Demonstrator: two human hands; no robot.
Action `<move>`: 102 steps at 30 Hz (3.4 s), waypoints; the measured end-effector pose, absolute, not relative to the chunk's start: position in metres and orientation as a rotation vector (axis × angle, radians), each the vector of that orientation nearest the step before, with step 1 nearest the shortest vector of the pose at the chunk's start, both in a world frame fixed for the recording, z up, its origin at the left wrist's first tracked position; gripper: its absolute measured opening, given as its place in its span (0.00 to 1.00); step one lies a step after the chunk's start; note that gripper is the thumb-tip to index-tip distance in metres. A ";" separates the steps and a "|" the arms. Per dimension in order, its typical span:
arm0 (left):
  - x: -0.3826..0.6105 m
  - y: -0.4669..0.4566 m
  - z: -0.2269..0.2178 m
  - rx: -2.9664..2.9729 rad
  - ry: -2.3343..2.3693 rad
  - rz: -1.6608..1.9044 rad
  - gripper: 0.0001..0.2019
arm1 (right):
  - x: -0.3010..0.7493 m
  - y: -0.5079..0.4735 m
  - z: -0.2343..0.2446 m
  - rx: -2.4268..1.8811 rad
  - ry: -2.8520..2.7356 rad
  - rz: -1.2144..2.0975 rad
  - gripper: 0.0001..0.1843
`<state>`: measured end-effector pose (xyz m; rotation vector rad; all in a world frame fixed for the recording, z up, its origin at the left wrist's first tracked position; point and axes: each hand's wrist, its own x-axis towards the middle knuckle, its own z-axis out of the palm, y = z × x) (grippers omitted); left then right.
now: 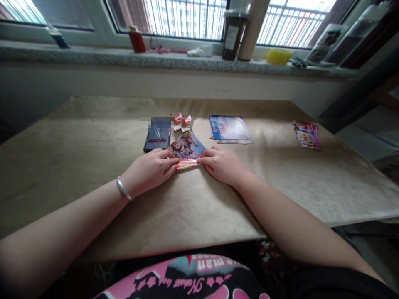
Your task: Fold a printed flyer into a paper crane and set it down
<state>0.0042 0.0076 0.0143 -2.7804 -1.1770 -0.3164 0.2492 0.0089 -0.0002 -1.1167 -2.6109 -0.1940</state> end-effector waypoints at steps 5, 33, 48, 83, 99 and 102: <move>0.005 0.007 0.015 -2.756 -1.150 -0.300 0.16 | 0.249 0.008 0.001 -1.121 -2.627 -0.202 0.15; 0.008 0.005 0.018 -2.696 -1.104 -0.197 0.14 | 0.247 0.007 0.002 -1.186 -2.605 -0.201 0.14; 0.009 0.005 0.018 -2.704 -1.080 -0.268 0.13 | 0.245 0.007 0.003 -1.222 -2.606 -0.187 0.14; 0.013 -0.002 0.014 -2.665 -1.102 -0.190 0.15 | 0.239 0.003 0.010 -1.233 -2.688 -0.314 0.14; 0.015 -0.001 0.011 -2.647 -1.087 -0.196 0.13 | 0.240 0.003 0.007 -1.267 -2.651 -0.296 0.15; 0.016 -0.001 0.012 -2.642 -1.090 -0.187 0.13 | 0.240 0.003 0.007 -1.265 -2.658 -0.291 0.15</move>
